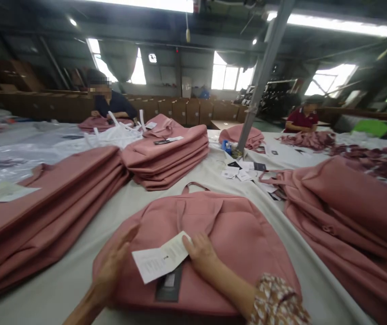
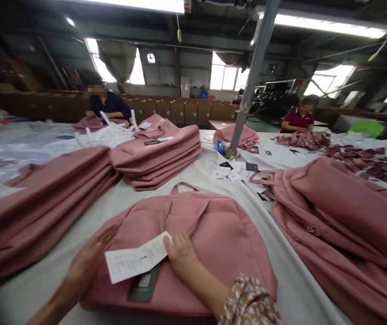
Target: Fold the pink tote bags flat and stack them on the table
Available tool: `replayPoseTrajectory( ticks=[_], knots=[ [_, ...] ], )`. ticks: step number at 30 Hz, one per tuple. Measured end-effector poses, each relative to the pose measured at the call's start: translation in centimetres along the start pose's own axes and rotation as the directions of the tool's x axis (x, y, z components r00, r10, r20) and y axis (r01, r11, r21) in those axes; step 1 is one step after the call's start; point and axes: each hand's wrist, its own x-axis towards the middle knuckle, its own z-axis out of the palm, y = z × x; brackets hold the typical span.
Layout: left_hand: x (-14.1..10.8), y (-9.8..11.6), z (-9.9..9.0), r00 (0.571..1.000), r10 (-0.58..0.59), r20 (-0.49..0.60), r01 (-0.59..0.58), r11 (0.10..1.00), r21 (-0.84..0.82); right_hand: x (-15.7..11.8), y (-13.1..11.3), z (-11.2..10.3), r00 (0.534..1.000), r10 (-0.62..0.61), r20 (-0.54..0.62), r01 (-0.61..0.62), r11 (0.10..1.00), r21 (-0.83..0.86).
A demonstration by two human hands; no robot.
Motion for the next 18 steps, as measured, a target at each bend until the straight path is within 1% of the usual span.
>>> replayPoseTrajectory(
  ticks=[1,2,3,4,5,6,8,9,10,11,12,13,14,15,16,17,18],
  knots=[
    [-0.1,0.7,0.6,0.986,0.011,0.164,-0.047,0.975,0.216,0.0,0.0,-0.3,1.000,0.016,-0.014,-0.016,1.000,-0.004],
    [-0.3,1.2,1.3,0.941,-0.038,0.336,-0.114,0.899,0.422,-0.2,0.1,-1.2,0.999,0.034,-0.027,-0.034,0.999,-0.015],
    [-0.5,1.7,2.0,0.876,-0.119,0.467,-0.194,0.801,0.567,-0.5,0.3,-2.6,0.998,0.048,-0.035,-0.049,0.998,-0.030],
    [-0.8,2.0,2.7,0.810,-0.198,0.553,-0.264,0.717,0.645,-1.0,0.6,-4.4,0.999,0.047,-0.026,-0.048,0.998,-0.041],
    [-1.0,2.4,3.1,0.765,-0.247,0.594,-0.313,0.664,0.679,-1.9,1.0,-6.4,1.000,0.027,0.000,-0.027,0.999,-0.046],
    [-1.1,2.7,3.3,0.736,-0.275,0.619,-0.340,0.641,0.689,-3.0,1.5,-8.4,0.999,-0.019,0.048,0.021,0.999,-0.039],
    [-0.8,3.7,3.0,0.700,-0.309,0.644,-0.341,0.647,0.682,-5.9,2.9,-11.6,0.977,-0.139,0.165,0.141,0.990,-0.005],
    [-0.5,4.2,2.7,0.679,-0.328,0.657,-0.328,0.665,0.671,-7.5,3.8,-12.5,0.964,-0.175,0.199,0.181,0.983,-0.010],
    [0.0,4.8,2.2,0.650,-0.352,0.674,-0.312,0.685,0.659,-9.1,4.7,-12.7,0.958,-0.202,0.203,0.214,0.976,-0.039],
    [0.4,5.2,1.8,0.616,-0.375,0.693,-0.299,0.703,0.646,-10.6,5.6,-12.2,0.957,-0.223,0.185,0.243,0.965,-0.095],
    [0.7,5.4,1.4,0.583,-0.392,0.712,-0.294,0.715,0.635,-11.9,6.3,-11.3,0.960,-0.242,0.144,0.265,0.949,-0.172],
    [0.8,5.2,1.2,0.563,-0.398,0.724,-0.302,0.716,0.629,-13.1,6.9,-9.9,0.961,-0.262,0.089,0.276,0.925,-0.260],
    [0.7,4.5,1.2,0.561,-0.389,0.731,-0.330,0.705,0.628,-14.0,7.3,-8.4,0.959,-0.283,0.034,0.277,0.898,-0.341],
    [0.3,3.4,1.2,0.584,-0.357,0.729,-0.376,0.677,0.632,-14.7,7.4,-6.9,0.954,-0.299,-0.019,0.266,0.875,-0.404],
    [-0.3,1.9,1.4,0.630,-0.292,0.719,-0.442,0.627,0.642,-15.3,7.4,-5.5,0.949,-0.308,-0.062,0.250,0.859,-0.447],
    [-1.1,0.0,1.7,0.682,-0.202,0.703,-0.511,0.555,0.656,-15.6,7.3,-4.4,0.944,-0.317,-0.093,0.238,0.848,-0.473],
    [-2.0,-1.9,1.9,0.733,-0.072,0.676,-0.579,0.456,0.677,-15.8,7.1,-3.6,0.939,-0.322,-0.121,0.225,0.842,-0.491]
  ],
)
